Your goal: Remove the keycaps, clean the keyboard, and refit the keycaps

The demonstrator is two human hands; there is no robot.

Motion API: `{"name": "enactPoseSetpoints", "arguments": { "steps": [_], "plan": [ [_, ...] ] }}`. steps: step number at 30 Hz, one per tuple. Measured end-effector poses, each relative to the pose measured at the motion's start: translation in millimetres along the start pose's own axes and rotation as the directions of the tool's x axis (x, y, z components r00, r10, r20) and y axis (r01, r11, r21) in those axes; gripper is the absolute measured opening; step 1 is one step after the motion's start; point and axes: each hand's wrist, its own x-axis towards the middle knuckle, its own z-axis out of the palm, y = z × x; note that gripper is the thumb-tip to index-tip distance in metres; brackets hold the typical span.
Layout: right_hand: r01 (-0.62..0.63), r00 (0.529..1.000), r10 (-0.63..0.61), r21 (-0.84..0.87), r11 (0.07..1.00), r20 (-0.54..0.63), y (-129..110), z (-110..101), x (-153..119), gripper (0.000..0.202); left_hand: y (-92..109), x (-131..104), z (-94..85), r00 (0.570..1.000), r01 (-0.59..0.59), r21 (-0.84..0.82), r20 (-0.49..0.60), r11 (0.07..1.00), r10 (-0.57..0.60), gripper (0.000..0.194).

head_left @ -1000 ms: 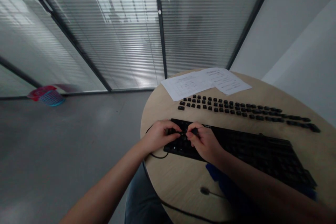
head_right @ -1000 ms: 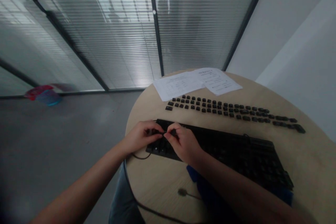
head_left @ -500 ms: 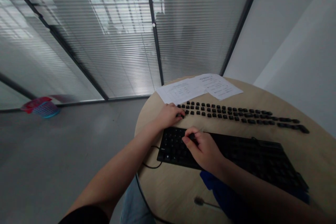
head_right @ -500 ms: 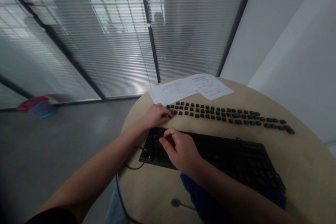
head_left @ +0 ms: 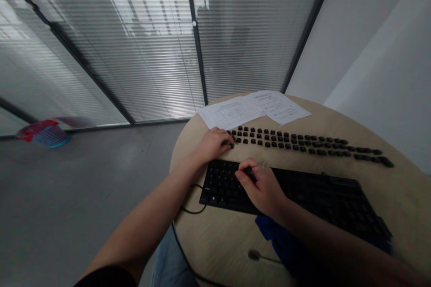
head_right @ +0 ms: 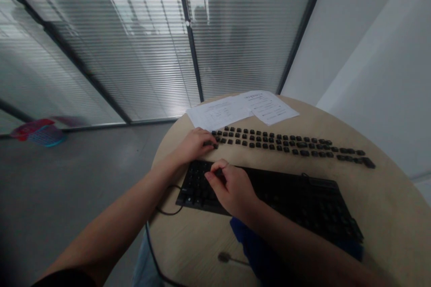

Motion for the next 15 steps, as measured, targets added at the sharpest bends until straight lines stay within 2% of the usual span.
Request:
{"name": "enactPoseSetpoints", "arguments": {
  "steps": [4,8,12,15],
  "plan": [
    [-0.071,0.996,0.077,0.137,0.988,-0.039,4.2,-6.7,5.4,0.020,13.8,-13.8,-33.7,0.998,0.048,-0.080,-0.035,0.996,-0.051,0.013],
    [-0.156,0.985,0.173,0.303,0.940,-0.030,2.7,-15.0,13.0,0.024,43.0,-44.4,-60.8,0.990,0.137,-0.213,0.061,0.967,-0.127,0.015],
    [-0.220,0.969,0.167,0.324,0.920,0.183,6.1,-8.9,9.5,0.023,71.3,-73.6,-58.9,0.980,0.092,-0.251,0.192,0.964,-0.044,0.017],
    [-0.232,0.953,0.161,0.275,0.933,0.257,14.5,2.2,2.4,0.018,81.3,-86.1,-47.6,0.972,0.108,-0.225,0.229,0.968,-0.055,0.019]
  ]
}}
